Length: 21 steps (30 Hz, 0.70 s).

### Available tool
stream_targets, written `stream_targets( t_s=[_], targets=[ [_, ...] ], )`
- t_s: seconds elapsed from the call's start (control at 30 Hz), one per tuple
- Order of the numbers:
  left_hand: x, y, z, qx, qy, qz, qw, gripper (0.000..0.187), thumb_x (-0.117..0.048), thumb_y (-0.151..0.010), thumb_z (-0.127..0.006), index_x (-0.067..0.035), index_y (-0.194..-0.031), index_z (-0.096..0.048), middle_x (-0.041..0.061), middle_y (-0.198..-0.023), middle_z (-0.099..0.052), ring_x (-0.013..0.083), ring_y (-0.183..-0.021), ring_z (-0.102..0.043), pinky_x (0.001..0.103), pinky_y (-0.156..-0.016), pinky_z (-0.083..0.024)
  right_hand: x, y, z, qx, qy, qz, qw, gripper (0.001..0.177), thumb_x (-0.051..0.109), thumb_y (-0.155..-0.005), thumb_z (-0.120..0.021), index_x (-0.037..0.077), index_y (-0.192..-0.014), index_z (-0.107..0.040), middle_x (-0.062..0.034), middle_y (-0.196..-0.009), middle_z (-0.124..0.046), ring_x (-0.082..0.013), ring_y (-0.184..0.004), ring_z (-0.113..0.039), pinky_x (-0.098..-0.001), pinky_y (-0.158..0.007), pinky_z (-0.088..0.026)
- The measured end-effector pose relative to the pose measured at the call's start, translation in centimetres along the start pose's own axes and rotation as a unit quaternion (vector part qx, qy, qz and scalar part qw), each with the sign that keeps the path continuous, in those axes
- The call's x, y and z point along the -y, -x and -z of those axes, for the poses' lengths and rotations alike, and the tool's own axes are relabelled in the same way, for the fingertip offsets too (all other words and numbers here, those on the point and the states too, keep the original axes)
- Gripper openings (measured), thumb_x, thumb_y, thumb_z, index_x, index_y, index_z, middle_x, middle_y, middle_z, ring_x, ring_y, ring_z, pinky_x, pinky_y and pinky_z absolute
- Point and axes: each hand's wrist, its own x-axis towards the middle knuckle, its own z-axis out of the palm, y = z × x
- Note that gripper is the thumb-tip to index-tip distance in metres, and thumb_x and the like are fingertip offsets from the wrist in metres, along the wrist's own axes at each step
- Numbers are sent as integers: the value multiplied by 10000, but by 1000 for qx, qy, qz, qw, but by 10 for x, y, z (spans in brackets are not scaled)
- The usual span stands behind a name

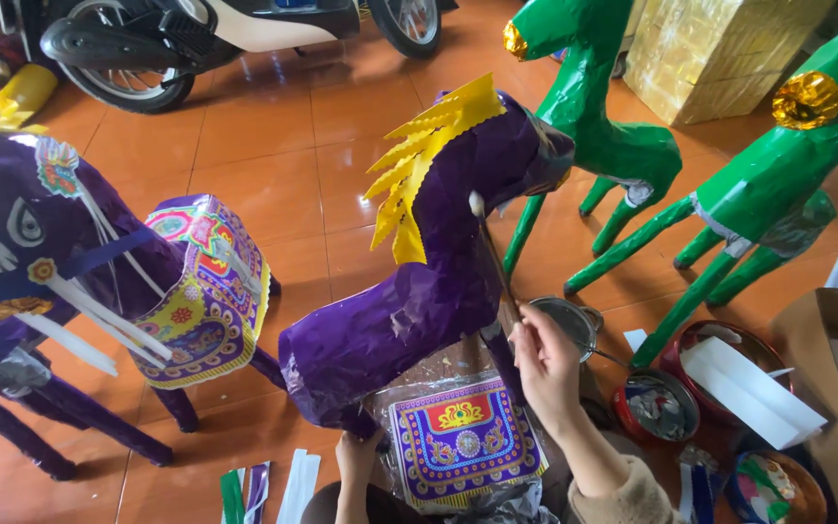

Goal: Decorating paper horse figures with colorful paper strips and patterns

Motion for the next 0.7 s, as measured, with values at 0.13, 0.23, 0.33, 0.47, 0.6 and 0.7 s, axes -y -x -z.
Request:
stream_targets(
  t_s=[0.13, 0.23, 0.33, 0.47, 0.6, 0.7],
  targets=[
    [-1, -5, -2, 11, -26, 22, 999, 392, -278, -706, -818, 13, -947, -713, 137, -888, -770, 245, -767, -745, 307, -660, -575, -9, -3, -4, -63, 29, 33, 997, 270, -25, -919, -588, 2, -1186, -571, -24, -854, -604, -62, -611, -499, -181, -498, -425],
    [6, -6, -2, -3, -43, -5, 999, 399, -295, -712, -820, 24, -920, -700, 139, -874, -766, 244, -750, -744, 306, -653, -576, 5, -15, -3, -66, 30, 57, 996, 264, -55, -910, -585, -6, -1166, -547, -64, -921, -610, -86, -648, -544, -188, -500, -472],
    [9, -9, -2, -8, -45, -2, 999, 426, -316, -703, -831, 45, -878, -686, 151, -836, -756, 254, -706, -731, 304, -618, -558, 3, -11, -4, -58, 116, 110, 985, 265, -33, -885, -624, 12, -1143, -579, -67, -936, -625, -137, -721, -602, -223, -593, -522],
    [-2, -2, 0, -7, -40, -10, 999, 376, -275, -703, -828, 36, -879, -711, 139, -836, -764, 239, -711, -736, 295, -631, -567, 1, -19, -2, -88, 91, 94, 987, 250, -40, -905, -619, 15, -1140, -554, -53, -939, -587, -114, -720, -552, -211, -574, -477],
    [-9, 4, 6, 2, -21, -2, 1000, 374, -257, -714, -824, 53, -885, -704, 155, -846, -758, 254, -730, -728, 314, -652, -565, -6, -12, -3, -74, 124, 105, 984, 249, -13, -898, -636, 23, -1139, -584, -51, -943, -597, -131, -749, -565, -218, -594, -485],
    [6, -3, 1, -22, -14, -27, 999, 400, -272, -688, -827, 67, -851, -688, 165, -802, -742, 279, -683, -703, 341, -623, -537, -16, -15, -4, -80, 57, 89, 991, 235, -58, -928, -585, 17, -1145, -531, -68, -977, -570, -92, -659, -491, -182, -484, -441]
  ],
)
